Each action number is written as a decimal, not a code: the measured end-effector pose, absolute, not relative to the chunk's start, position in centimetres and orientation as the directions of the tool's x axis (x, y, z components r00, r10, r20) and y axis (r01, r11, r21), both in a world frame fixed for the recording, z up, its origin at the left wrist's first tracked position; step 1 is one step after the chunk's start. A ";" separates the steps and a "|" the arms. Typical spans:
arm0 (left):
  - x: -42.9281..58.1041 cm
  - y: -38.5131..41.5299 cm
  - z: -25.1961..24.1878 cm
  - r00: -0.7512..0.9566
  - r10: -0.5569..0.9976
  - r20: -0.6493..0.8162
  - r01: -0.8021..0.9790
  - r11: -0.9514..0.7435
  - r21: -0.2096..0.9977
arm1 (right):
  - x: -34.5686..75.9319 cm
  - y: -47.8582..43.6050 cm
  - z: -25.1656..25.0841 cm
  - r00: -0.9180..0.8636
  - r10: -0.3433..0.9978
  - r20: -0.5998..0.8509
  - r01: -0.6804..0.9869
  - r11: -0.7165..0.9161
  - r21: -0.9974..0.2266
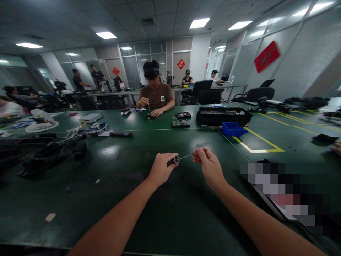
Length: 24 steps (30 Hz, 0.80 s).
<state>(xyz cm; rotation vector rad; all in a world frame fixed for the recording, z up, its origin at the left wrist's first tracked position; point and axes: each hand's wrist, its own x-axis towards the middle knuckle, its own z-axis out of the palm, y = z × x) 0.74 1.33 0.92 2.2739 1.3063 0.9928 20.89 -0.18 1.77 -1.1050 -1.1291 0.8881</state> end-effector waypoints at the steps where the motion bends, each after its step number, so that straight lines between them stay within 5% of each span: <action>1: 0.8 1.3 0.9 0.336 0.851 0.404 0.615 -0.523 0.590 | 20.9 -0.2 1.8 0.220 0.945 0.240 -0.001 0.246 -0.969; 24: 0.8 1.2 0.9 0.319 0.871 0.374 0.624 -0.490 0.609 | 20.9 -1.8 4.0 0.159 0.920 0.357 0.416 0.266 -0.870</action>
